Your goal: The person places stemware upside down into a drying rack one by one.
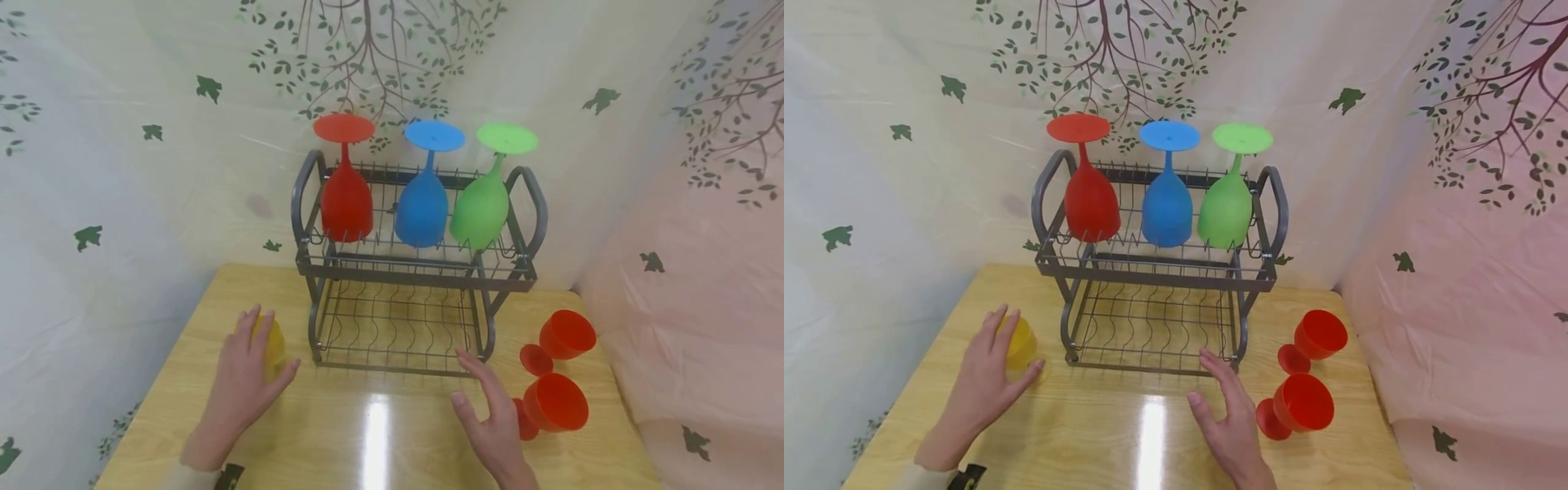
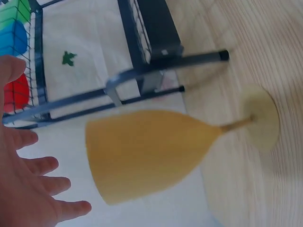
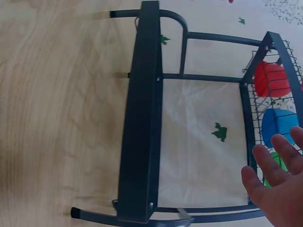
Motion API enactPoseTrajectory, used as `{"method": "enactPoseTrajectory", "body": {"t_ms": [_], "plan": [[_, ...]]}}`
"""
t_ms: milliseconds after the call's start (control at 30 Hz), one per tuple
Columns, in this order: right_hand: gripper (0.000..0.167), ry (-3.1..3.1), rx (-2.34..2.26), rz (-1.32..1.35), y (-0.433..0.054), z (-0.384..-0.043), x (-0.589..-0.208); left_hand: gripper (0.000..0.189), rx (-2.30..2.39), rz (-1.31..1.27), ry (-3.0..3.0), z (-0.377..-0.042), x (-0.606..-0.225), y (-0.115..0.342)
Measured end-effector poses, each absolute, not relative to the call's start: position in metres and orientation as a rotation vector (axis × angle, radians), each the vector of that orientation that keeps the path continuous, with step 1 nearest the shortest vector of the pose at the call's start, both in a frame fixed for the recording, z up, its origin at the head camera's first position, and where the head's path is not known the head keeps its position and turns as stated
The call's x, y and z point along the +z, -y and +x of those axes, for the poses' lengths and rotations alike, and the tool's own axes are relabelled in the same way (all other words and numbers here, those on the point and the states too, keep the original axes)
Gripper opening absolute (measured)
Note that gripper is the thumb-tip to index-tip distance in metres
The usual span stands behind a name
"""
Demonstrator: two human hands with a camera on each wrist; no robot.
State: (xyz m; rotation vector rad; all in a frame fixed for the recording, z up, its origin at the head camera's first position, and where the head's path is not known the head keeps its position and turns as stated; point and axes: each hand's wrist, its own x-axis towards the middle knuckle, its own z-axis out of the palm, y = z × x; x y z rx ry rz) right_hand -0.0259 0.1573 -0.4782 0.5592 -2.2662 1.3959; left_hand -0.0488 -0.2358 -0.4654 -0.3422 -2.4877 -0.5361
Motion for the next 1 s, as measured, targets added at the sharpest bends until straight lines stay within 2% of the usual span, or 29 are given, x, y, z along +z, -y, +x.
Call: {"method": "enactPoseTrajectory", "body": {"t_ms": [333, 600, 1000], "plan": [[0.057, 2.395, 1.352, 0.527, -0.166, -0.026, -0.497, 0.086, -0.552, -0.205, 2.707, -0.058, -0.470, 0.260], [0.050, 2.440, 1.345, 0.498, -0.166, -0.023, -0.507, 0.091, -0.556, -0.112, 2.899, -0.064, -0.467, 0.266], [0.048, 2.457, 1.342, 0.467, -0.166, -0.021, -0.512, 0.076, -0.544, -0.064, 2.926, -0.062, -0.463, 0.264]]}}
